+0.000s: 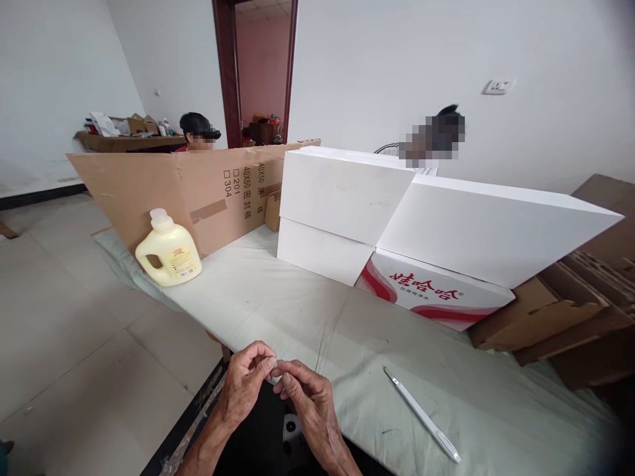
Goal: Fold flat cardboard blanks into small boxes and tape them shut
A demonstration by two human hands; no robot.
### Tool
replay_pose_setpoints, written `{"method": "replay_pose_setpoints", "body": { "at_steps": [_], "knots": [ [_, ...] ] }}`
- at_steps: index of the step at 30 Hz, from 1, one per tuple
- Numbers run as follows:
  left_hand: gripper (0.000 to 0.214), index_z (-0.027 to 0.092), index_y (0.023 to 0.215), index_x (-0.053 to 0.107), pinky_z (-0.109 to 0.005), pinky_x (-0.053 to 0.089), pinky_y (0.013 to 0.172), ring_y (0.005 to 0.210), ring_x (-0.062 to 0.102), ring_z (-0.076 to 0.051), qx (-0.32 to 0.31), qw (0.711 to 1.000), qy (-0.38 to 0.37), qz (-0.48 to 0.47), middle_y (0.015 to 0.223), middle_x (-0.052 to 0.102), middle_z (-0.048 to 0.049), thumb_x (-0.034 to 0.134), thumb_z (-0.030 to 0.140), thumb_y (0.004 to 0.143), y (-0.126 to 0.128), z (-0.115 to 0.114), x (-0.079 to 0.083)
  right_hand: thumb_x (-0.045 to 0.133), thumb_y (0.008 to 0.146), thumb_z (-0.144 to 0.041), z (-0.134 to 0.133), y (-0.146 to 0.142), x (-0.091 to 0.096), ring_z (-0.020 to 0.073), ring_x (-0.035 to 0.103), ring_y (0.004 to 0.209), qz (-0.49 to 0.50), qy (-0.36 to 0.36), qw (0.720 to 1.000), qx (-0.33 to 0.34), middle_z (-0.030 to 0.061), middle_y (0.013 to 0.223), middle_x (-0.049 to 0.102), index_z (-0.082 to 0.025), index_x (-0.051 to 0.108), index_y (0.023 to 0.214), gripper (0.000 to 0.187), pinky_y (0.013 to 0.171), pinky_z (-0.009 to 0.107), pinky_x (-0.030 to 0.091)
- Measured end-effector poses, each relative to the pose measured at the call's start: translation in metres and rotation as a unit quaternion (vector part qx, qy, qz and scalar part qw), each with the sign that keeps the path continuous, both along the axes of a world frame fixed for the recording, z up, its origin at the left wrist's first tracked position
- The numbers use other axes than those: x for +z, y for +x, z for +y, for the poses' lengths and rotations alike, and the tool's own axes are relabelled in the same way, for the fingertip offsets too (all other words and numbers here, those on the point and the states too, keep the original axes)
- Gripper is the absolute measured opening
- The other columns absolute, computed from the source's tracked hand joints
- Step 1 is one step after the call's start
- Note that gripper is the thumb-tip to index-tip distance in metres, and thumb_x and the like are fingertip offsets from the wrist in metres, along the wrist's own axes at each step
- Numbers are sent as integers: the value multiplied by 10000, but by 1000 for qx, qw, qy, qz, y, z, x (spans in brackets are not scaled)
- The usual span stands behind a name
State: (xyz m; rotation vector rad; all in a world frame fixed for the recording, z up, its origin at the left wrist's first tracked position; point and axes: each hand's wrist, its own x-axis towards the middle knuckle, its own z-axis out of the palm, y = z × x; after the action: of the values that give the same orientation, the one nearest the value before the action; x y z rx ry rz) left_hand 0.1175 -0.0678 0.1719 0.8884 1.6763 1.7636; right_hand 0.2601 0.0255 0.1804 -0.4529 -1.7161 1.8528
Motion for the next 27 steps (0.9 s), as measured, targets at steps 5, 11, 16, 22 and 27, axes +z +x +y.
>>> {"method": "replay_pose_setpoints", "body": {
  "at_steps": [5,11,16,22,27],
  "knots": [
    [459,177,959,735,-264,530,696,713,613,-157,-47,998,11,-32,796,656,-15,781,630,901,-1,-3,0,730,1009,-614,0,0,1,209,685,792,3,-13,1000,-4,65,841,762,-263,907,1093,403,743,331,568],
    [445,177,825,714,-265,463,647,656,555,-151,-68,997,-17,34,683,616,-1,683,586,997,-1,-3,-3,673,1038,-644,-4,2,2,203,688,783,-32,19,999,-1,71,879,787,-253,894,1157,464,764,325,584],
    [422,200,761,639,-272,433,646,654,567,-154,-94,987,-55,120,698,645,-7,612,513,1043,-11,-8,-1,639,1056,-633,3,4,10,189,672,712,-43,90,995,-10,68,853,792,-250,903,1113,469,701,301,573],
    [383,204,749,644,-278,367,624,578,492,-130,-202,969,-33,139,607,584,32,661,492,1000,-21,-13,20,681,1055,-547,19,12,41,179,659,672,-62,152,983,82,39,708,748,-225,899,856,437,647,284,491],
    [390,209,718,611,-285,373,631,567,486,-130,-252,961,-3,111,589,573,27,679,486,985,-29,-17,36,709,1061,-448,37,27,60,187,700,700,-26,210,970,120,42,784,794,-241,894,895,324,690,312,507]
  ]
}}
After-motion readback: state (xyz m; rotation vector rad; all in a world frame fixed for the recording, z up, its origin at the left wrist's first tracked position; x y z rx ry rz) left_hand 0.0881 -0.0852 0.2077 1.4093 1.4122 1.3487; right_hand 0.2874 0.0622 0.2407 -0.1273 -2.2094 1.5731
